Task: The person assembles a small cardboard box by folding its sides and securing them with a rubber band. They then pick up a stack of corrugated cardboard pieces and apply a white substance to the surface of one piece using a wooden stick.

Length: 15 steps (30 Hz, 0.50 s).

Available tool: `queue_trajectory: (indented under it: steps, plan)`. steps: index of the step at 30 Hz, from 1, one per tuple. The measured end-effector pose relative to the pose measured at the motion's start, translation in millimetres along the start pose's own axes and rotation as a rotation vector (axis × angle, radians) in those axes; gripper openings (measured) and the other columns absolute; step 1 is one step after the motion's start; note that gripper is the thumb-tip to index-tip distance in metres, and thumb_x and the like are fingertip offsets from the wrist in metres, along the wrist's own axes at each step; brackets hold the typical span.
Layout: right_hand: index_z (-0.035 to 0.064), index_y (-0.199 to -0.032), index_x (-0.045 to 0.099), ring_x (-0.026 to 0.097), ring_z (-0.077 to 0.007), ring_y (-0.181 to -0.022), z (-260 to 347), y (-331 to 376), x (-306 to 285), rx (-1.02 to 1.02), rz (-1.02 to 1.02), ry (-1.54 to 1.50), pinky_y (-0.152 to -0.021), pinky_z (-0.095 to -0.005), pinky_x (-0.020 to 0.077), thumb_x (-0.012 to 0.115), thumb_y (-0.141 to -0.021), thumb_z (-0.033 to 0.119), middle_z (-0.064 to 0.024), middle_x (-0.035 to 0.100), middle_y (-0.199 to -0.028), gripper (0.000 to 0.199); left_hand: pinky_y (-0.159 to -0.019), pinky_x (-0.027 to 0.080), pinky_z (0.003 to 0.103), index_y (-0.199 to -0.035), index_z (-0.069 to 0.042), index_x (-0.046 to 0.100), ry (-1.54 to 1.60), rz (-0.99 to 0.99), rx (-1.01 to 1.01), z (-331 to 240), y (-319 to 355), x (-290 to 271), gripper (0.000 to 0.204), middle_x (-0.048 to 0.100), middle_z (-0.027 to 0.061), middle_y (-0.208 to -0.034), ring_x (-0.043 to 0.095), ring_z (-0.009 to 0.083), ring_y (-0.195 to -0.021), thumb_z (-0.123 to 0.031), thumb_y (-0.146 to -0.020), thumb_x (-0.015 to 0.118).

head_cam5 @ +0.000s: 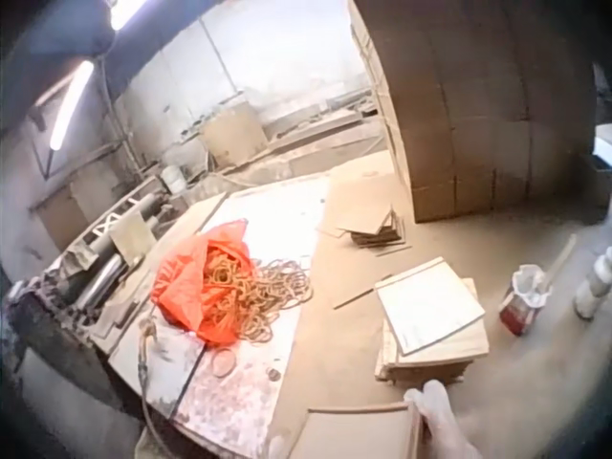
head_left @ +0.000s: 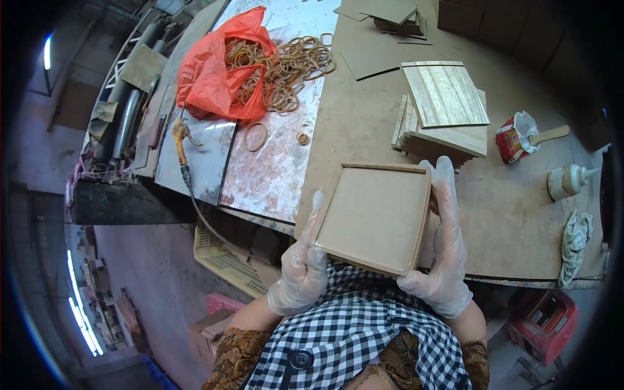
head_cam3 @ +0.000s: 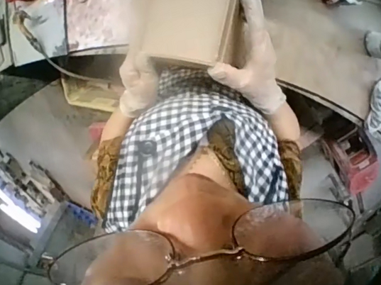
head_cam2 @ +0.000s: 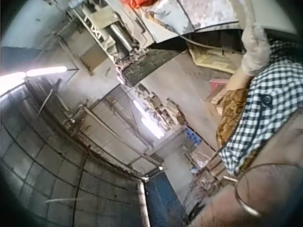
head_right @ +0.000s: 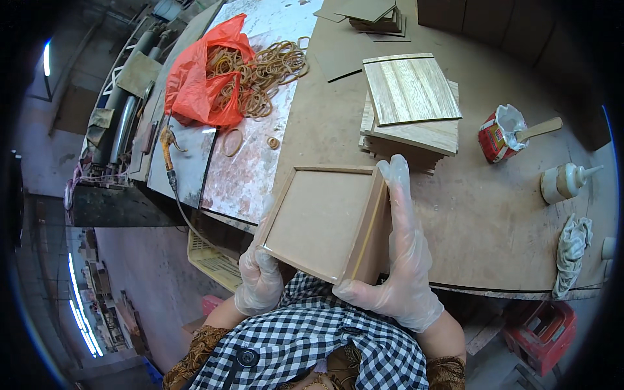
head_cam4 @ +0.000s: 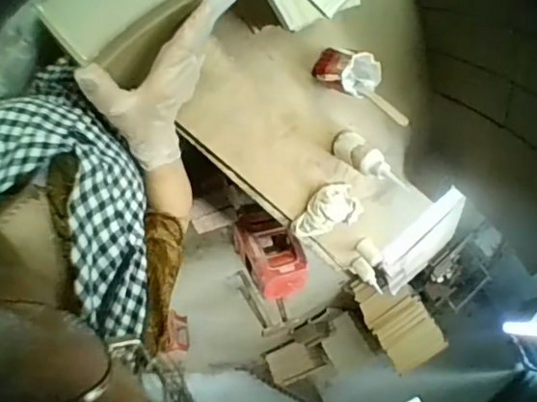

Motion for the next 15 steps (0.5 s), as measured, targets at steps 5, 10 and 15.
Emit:
queue_trajectory:
  steps: [5,10,15]
  plan:
    - [-0.0016,-0.153,0.009,0.025,-0.0448,-0.143,12.9,-5.4,0.1,0.009,0.026,0.108,-0.115,-0.0490,0.0274,0.081,-0.067,0.059,-0.0307,0.015,-0.157,0.128,-0.098,0.045,0.031,-0.139,0.008,0.039,0.161,-0.079,-0.078,3.3,3.6,4.2,0.061,0.057,0.0127,-0.128,0.057,0.0176,-0.114,-0.041,-0.103,0.042]
    - [-0.0002,-0.154,0.014,0.017,-0.0392,-0.147,22.3,-8.5,3.0,0.073,0.034,0.122,-0.118,-0.0480,0.0183,0.072,-0.069,0.072,-0.0275,0.007,-0.159,0.126,-0.112,0.029,0.035,-0.146,0.010,0.028,0.267,0.028,-0.132,1.8,1.4,0.3,0.059,0.027,0.0194,-0.154,0.036,0.0236,-0.137,-0.033,-0.106,0.035]
    - [0.0009,-0.152,0.023,0.025,-0.0437,-0.144,39.1,-18.4,-5.9,-0.069,0.146,0.339,-0.115,-0.0493,0.0257,0.067,-0.070,0.075,-0.0305,0.023,-0.154,0.119,-0.116,0.024,0.036,-0.148,0.009,0.027,0.301,-0.061,-0.087,3.1,-0.5,-0.9,0.057,0.027,0.0199,-0.157,0.031,0.0247,-0.143,-0.031,-0.107,0.034]
Point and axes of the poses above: each hand's wrist, its own y-axis away from the middle knuckle, its own x-axis out of the palm, z = x × y, the point moved 2 cm from there along -y, towards the middle knuckle
